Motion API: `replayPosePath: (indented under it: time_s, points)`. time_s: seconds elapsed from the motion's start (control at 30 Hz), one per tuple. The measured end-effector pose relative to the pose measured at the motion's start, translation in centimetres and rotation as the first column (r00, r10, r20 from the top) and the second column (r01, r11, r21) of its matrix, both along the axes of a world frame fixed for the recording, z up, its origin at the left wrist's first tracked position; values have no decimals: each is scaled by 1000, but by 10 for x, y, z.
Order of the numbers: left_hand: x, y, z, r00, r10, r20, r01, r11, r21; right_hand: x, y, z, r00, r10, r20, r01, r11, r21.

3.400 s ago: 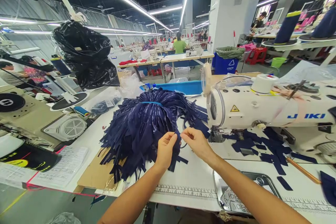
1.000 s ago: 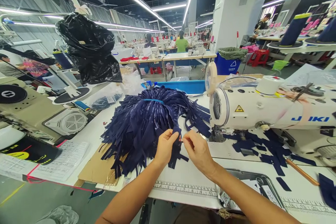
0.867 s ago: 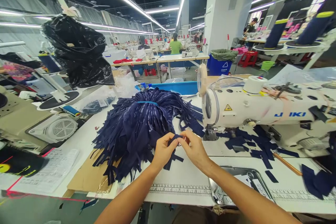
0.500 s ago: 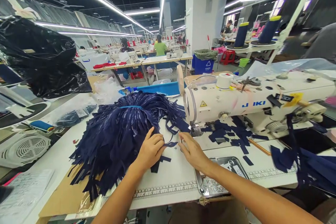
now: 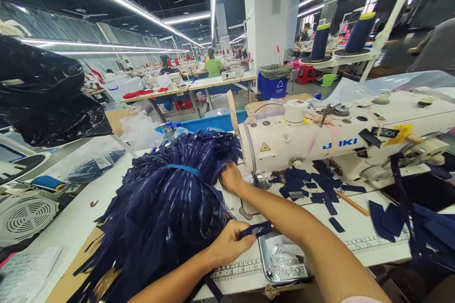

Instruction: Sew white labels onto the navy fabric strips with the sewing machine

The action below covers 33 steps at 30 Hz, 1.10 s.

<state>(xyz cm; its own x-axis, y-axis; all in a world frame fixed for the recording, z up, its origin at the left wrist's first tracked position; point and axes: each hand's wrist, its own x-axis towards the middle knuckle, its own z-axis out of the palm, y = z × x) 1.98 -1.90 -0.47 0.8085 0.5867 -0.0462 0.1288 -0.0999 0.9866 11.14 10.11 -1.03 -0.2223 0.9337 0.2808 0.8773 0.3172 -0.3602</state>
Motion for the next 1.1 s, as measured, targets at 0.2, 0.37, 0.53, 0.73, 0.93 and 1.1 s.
replayPosePath:
  time_s: [0.2,0.37,0.53,0.73,0.93,1.1]
  points:
    - [4,1,6,997,71,-18,-52,864,502,58,-91,19,978,194,-72,-200,976,-90]
    - [34,14,6,963,224,-149,75,307,949,127,-144,23,946,183,-266,-193,981,-11]
    - [65,27,0,875,343,-340,310,140,940,160,-135,-6,992,130,-8,-126,977,170]
    - [59,12,-3,827,387,-407,296,315,902,148,-118,-21,927,236,293,-313,916,250]
    - [45,12,-1,851,309,-424,334,304,892,148,-112,-23,869,247,429,-386,880,277]
    - [44,23,-6,888,265,-375,308,264,914,145,-112,-26,857,225,463,-384,878,285]
